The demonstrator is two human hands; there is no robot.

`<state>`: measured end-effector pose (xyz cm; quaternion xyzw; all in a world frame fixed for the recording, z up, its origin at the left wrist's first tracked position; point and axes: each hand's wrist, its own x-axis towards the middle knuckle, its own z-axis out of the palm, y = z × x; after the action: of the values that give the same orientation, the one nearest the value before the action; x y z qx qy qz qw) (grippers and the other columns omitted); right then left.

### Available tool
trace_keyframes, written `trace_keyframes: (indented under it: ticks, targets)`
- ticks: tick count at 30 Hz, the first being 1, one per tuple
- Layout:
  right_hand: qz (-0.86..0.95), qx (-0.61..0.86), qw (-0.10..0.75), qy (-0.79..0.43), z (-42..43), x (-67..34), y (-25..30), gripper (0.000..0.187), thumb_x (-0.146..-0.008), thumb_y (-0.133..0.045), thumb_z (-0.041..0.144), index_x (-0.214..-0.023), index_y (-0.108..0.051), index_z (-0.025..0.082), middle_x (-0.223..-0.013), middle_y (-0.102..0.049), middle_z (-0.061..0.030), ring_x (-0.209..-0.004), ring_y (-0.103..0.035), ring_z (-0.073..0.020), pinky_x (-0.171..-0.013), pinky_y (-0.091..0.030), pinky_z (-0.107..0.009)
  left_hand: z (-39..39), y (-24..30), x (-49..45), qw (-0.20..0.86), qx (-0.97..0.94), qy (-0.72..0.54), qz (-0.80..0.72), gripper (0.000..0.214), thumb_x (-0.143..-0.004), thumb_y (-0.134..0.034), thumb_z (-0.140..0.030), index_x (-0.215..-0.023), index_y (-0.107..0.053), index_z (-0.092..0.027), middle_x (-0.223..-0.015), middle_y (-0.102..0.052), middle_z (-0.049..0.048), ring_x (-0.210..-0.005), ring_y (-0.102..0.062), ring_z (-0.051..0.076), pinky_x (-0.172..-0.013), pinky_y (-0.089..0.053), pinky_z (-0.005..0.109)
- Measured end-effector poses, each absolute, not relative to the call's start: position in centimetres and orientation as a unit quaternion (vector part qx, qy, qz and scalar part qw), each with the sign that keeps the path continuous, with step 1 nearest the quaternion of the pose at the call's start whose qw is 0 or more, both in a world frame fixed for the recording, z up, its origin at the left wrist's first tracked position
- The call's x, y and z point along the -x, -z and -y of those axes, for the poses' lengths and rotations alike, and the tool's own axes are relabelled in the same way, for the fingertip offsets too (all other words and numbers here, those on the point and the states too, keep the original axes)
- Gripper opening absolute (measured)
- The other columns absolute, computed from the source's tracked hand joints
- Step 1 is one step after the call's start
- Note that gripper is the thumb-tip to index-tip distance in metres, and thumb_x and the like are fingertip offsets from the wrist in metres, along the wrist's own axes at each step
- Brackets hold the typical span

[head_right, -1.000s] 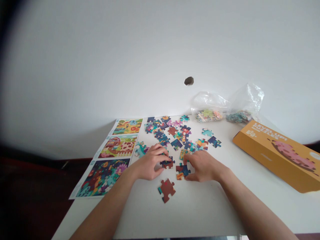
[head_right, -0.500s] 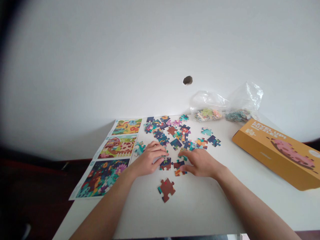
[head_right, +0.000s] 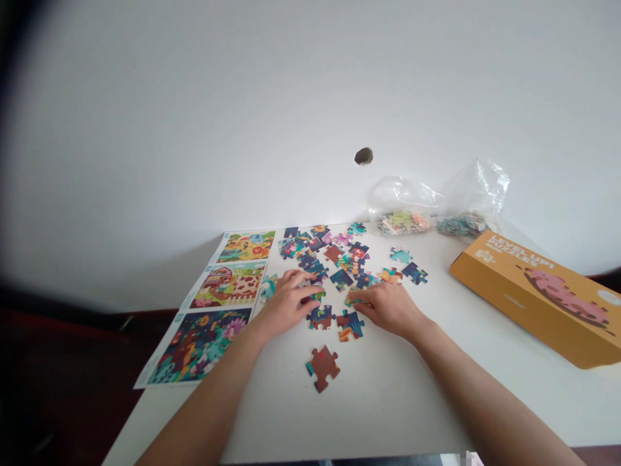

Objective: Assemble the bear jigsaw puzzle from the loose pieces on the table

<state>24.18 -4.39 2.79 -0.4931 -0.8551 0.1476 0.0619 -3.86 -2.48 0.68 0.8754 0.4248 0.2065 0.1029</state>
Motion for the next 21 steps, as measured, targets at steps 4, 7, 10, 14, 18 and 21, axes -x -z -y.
trace_keyframes:
  ticks: [4, 7, 10, 14, 18, 21]
  targets:
    - [0.831, 0.536, 0.057, -0.135, 4.0, -24.5, -2.8, 0.031, -0.095, -0.049, 0.035, -0.117, -0.071, 0.034, -0.104, -0.076, -0.0026, -0.09, -0.069, -0.0222, -0.071, -0.046, -0.028, 2.3, -0.3, 4.0, 0.097, -0.867, -0.205, -0.444, 0.023, -0.091, -0.06, -0.025, -0.11, -0.073, -0.03, -0.124, -0.057, 0.0059, -0.118, -0.043, 0.026, -0.103, -0.04, 0.049]
    - [0.803, 0.582, 0.049, -0.12, 3.6, -25.1, -2.7, 0.03, -0.094, -0.05, 0.033, -0.112, -0.073, 0.035, -0.104, -0.076, -0.0013, -0.092, -0.069, -0.0234, -0.07, -0.047, -0.029, 2.1, -0.1, 4.1, 0.096, -0.86, -0.206, -0.457, 0.025, -0.091, -0.061, -0.024, -0.113, -0.072, -0.029, -0.123, -0.057, 0.0062, -0.117, -0.044, 0.026, -0.103, -0.041, 0.047]
    - [0.78, 0.615, 0.048, -0.1, 3.5, -25.4, -2.5, 0.029, -0.093, -0.05, 0.033, -0.108, -0.074, 0.036, -0.101, -0.076, -0.0009, -0.089, -0.069, -0.0233, -0.068, -0.047, -0.029, 1.9, 0.1, 4.0, 0.09, -0.851, -0.21, -0.473, 0.025, -0.091, -0.06, -0.024, -0.113, -0.071, -0.03, -0.122, -0.057, 0.0057, -0.116, -0.046, 0.026, -0.103, -0.041, 0.046]
    - [0.83, 0.544, 0.078, -0.098, 3.9, -24.8, -2.6, 0.028, -0.094, -0.052, 0.04, -0.113, -0.072, 0.034, -0.098, -0.075, -0.0013, -0.084, -0.068, -0.0204, -0.064, -0.044, -0.026, 1.7, -0.1, 4.3, 0.097, -0.846, -0.201, -0.484, 0.026, -0.089, -0.063, -0.028, -0.114, -0.071, -0.03, -0.124, -0.055, 0.0064, -0.12, -0.046, 0.027, -0.105, -0.04, 0.047]
    - [0.868, 0.477, 0.08, -0.117, 4.0, -24.4, -2.5, 0.029, -0.096, -0.051, 0.043, -0.117, -0.07, 0.036, -0.1, -0.075, 0.0002, -0.086, -0.068, -0.0189, -0.066, -0.044, -0.025, 1.9, -0.6, 5.1, 0.118, -0.866, -0.163, -0.458, 0.041, -0.084, -0.069, -0.027, -0.124, -0.065, -0.033, -0.137, -0.048, 0.0066, -0.129, -0.04, 0.031, -0.109, -0.035, 0.051]
    - [0.848, 0.512, 0.076, -0.116, 3.8, -24.6, -2.2, 0.027, -0.095, -0.051, 0.038, -0.115, -0.07, 0.037, -0.107, -0.074, 0.002, -0.094, -0.068, -0.0204, -0.07, -0.046, -0.027, 2.0, -0.6, 5.3, 0.117, -0.865, -0.148, -0.465, 0.044, -0.085, -0.066, -0.023, -0.127, -0.063, -0.037, -0.141, -0.046, 0.0055, -0.131, -0.039, 0.031, -0.11, -0.032, 0.053]
